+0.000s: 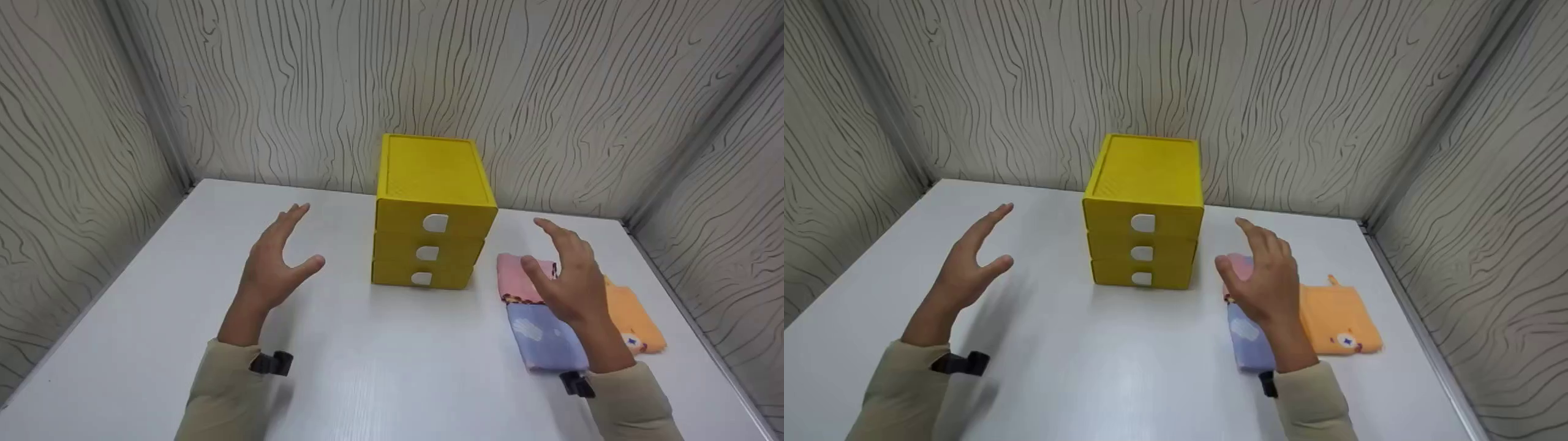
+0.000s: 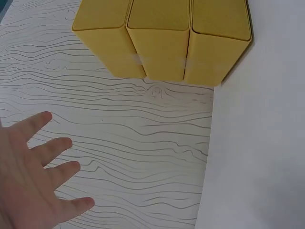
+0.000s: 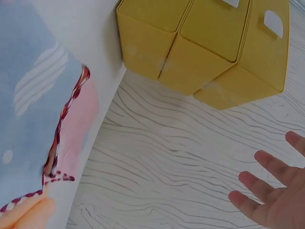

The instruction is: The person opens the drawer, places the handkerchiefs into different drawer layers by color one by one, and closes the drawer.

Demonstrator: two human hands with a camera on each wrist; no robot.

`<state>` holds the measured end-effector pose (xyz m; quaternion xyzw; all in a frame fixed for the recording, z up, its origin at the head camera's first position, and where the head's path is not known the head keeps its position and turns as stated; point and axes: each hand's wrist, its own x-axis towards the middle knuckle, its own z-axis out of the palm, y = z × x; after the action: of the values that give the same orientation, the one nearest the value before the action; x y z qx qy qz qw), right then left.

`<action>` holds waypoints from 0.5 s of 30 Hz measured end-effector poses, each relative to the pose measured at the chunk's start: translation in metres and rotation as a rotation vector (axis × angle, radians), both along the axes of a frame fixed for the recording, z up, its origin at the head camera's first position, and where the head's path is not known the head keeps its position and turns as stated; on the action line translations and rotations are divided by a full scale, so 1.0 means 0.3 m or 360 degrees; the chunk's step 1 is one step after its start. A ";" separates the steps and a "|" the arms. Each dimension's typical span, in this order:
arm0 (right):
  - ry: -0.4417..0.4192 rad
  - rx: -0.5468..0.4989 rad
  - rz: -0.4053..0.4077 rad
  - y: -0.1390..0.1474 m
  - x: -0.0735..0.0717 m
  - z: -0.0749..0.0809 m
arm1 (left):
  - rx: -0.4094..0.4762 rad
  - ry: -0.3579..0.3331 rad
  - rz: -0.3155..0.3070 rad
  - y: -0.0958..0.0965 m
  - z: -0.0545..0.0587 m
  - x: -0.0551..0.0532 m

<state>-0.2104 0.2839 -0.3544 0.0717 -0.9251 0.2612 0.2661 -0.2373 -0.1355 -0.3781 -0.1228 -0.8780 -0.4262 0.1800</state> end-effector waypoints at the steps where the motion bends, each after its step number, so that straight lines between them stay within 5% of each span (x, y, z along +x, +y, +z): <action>1: -0.0003 -0.0029 0.0013 -0.008 -0.001 0.000 | 0.0028 0.0001 -0.0016 0.006 0.000 -0.004; 10: -0.0041 -0.0342 0.0167 -0.108 -0.029 -0.011 | 0.0509 0.0022 -0.0330 0.093 0.001 -0.069; 15: -0.0039 -0.0485 0.0290 -0.165 -0.056 -0.023 | 0.0636 -0.0003 -0.0429 0.133 0.010 -0.119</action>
<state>-0.2273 0.2343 -0.3613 0.1110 -0.8677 0.4223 0.2376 -0.2731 -0.0956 -0.3752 -0.2004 -0.7521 -0.6117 0.1415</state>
